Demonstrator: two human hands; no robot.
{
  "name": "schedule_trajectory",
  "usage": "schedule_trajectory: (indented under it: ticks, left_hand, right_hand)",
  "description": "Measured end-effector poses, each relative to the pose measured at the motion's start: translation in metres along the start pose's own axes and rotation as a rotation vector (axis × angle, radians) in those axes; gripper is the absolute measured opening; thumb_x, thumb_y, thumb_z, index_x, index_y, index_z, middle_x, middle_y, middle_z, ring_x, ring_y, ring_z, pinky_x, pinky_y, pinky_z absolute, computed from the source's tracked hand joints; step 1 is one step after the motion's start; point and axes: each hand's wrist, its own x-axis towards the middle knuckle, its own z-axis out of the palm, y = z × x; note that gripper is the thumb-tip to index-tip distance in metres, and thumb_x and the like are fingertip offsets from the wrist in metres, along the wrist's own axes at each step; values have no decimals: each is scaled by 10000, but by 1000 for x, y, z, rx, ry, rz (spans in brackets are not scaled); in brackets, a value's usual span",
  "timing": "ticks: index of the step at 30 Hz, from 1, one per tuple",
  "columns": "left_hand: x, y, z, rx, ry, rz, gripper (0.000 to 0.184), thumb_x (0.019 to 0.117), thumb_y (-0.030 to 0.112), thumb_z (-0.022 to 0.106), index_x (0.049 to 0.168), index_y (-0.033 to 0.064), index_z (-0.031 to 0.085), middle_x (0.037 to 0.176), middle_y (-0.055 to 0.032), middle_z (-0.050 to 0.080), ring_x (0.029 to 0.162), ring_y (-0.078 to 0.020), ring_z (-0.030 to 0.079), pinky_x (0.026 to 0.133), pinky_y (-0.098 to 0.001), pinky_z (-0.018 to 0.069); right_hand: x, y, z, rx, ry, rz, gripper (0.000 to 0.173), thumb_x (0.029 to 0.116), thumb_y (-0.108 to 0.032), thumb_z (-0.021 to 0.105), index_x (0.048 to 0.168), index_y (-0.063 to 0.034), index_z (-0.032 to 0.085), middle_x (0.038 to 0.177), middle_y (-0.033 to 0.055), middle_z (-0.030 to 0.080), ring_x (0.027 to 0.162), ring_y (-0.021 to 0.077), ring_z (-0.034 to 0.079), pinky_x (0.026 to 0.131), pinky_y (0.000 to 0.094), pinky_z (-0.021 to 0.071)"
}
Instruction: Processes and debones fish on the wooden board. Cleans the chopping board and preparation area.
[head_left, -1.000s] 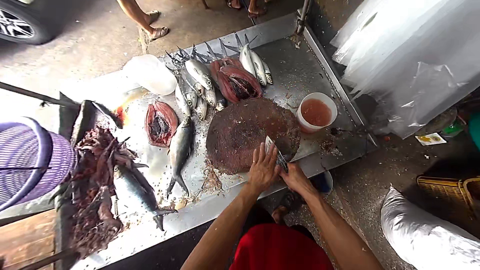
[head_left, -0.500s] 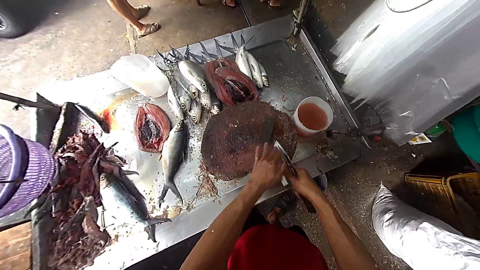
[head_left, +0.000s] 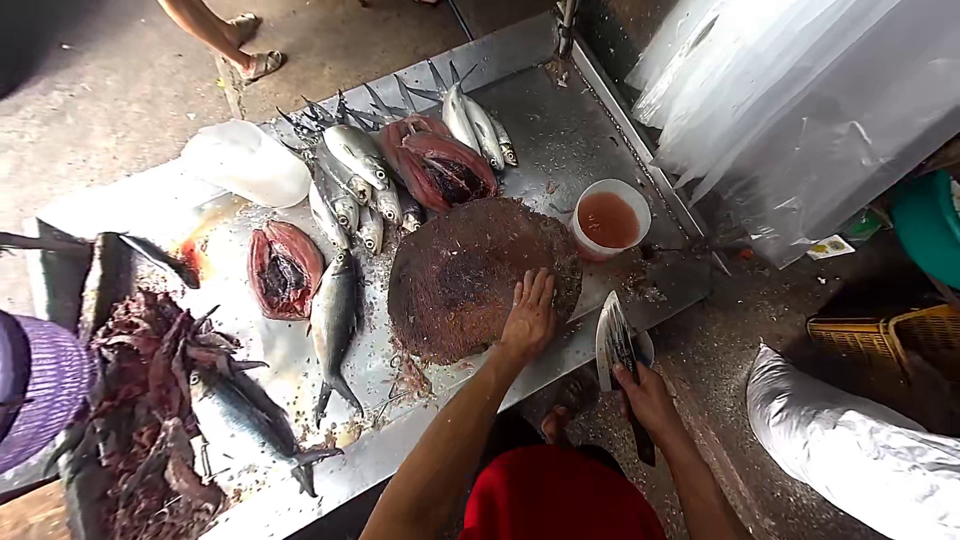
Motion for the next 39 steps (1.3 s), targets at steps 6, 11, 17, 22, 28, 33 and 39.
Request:
schedule_trajectory:
  ticks: [6,11,17,22,28,33,39]
  left_hand:
    - [-10,-5,-10,-251,211,-79,567,1070,300,268,1584,90,382,1659,-80,351,1582,-327,169,1262,-598,88]
    - [-38,2,-40,-100,266,-58,607,1082,383,247,1572,53,391,1673,-106,314,1582,-359,146,1259,-600,130]
    - [-56,15,4,131,-9,22,663,1073,462,124,1636,141,266,1715,-37,205,1593,-358,78,1230,-672,60]
    - [-92,58,14,98,106,-67,705,1064,482,165,1584,54,372,1655,-130,344,1544,-420,251,1185,-729,138]
    - [-36,35,-4,194,107,-90,680,1072,491,146,1594,122,380,1678,-66,312,1583,-390,120,1203,-737,45]
    - [-51,47,-5,167,103,-113,685,1065,504,217,1575,89,408,1634,-113,390,1546,-435,234,1161,-773,108]
    - [-85,47,6,154,128,-90,689,1056,502,187,1547,106,466,1630,-81,404,1551,-404,242,1199,-732,115]
  right_hand:
    - [24,-21,40,-150,-99,-45,435,1063,-440,539,1161,-17,575,685,91,585,468,184,567,487,357,544]
    - [51,-39,52,-372,-149,-94,526,1018,-531,576,1157,-26,622,817,115,629,564,201,608,569,401,558]
    - [51,-49,57,-499,-201,-115,489,1044,-496,538,1160,-27,615,828,119,625,579,212,609,584,404,554]
    - [31,-47,25,-641,-329,-117,514,1030,-507,555,1096,-6,648,838,153,643,647,258,635,648,458,558]
    - [59,-72,53,-599,-176,-154,431,1049,-394,544,1154,11,648,940,180,679,788,296,685,764,499,570]
    - [55,-76,39,-645,-263,-144,432,1047,-385,553,1158,21,648,958,199,676,832,322,680,790,530,557]
    - [24,-48,53,-629,-240,-92,461,1036,-423,566,1189,3,654,1015,201,693,901,328,698,849,541,563]
